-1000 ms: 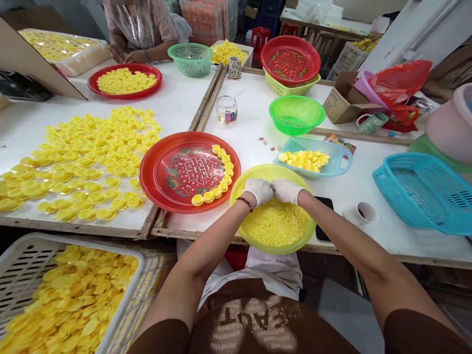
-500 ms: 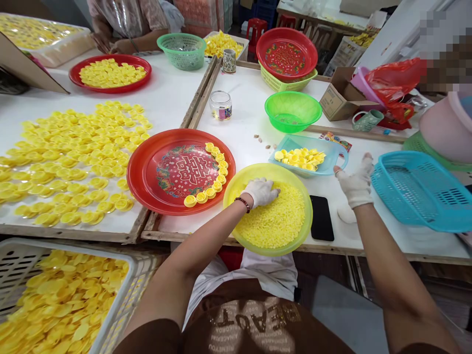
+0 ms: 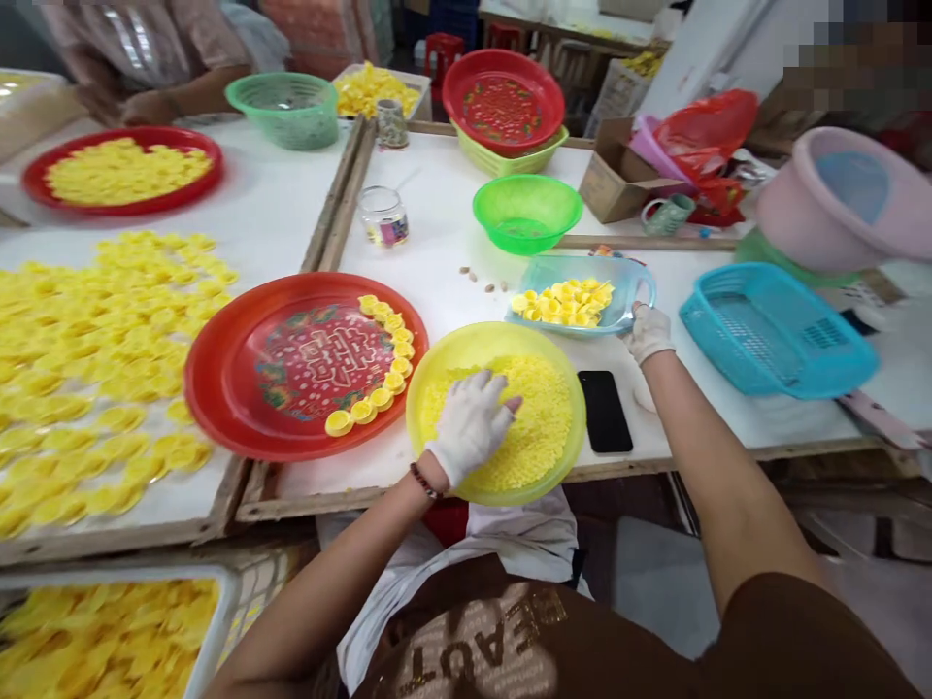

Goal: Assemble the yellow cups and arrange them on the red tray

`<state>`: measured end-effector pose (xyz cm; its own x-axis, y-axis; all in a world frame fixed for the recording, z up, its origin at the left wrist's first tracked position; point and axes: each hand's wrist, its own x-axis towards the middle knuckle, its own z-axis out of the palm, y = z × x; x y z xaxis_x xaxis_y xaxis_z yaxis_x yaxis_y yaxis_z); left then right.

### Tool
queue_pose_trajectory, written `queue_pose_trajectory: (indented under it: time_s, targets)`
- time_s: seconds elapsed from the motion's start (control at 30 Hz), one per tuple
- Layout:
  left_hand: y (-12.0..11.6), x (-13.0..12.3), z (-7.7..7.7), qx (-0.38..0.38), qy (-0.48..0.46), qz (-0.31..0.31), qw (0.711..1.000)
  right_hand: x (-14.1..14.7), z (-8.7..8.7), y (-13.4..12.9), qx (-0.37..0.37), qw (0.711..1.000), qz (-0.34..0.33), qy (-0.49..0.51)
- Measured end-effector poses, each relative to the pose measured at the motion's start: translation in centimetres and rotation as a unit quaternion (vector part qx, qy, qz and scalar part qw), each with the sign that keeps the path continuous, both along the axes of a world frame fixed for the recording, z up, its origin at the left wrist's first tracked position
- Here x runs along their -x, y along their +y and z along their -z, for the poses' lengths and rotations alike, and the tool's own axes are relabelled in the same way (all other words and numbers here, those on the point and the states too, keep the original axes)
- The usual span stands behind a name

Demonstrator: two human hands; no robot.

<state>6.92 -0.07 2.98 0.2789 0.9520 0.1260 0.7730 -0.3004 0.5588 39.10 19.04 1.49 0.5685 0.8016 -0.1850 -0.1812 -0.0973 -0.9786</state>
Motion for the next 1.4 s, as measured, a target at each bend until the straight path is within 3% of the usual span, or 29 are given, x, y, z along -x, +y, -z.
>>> queue_pose_trajectory:
  time_s: [0.1, 0.23, 0.4, 0.57, 0.7, 1.0, 1.17, 1.27, 1.4]
  targets:
    - [3.1, 1.7, 0.9, 0.057, -0.132, -0.047, 0.988, -1.3, -2.2, -1.3, -0.029, 0.998, 0.054, -0.012]
    - [6.7, 2.6, 2.3, 0.119, -0.246, -0.1, 0.957, -3.3, -6.7, -3.6, -0.071, 0.994, 0.067, -0.052]
    - [8.8, 1.8, 3.8, 0.289, -0.416, -0.131, 0.852, -4.4, -11.6, -5.6, -0.092, 0.991, -0.006, -0.101]
    - [9.4, 0.8, 2.8, 0.328, -0.535, -0.183, 0.757, -2.9, -13.2, -6.3, -0.109, 0.957, -0.156, -0.22]
    - [9.5, 1.0, 2.6, 0.33, -0.577, -0.193, 0.722, -1.1, -13.2, -5.4, -0.116, 0.947, -0.2, -0.222]
    - [9.5, 0.6, 4.0, 0.273, -0.636, -0.205, 0.692, 1.5, -14.2, -3.1, -0.16, 0.932, -0.219, -0.241]
    - [9.4, 0.2, 3.8, 0.247, -0.684, -0.172, 0.664, 1.3, -13.5, -1.9, -0.144, 0.944, -0.206, -0.216]
    - [9.1, 0.4, 3.8, 0.242, -0.649, -0.19, 0.696, 0.9, -12.7, -1.6, -0.129, 0.954, -0.188, -0.197]
    - [8.6, 1.0, 3.4, 0.194, -0.584, -0.163, 0.771, -0.2, -11.3, -1.3, -0.109, 0.961, -0.153, -0.204]
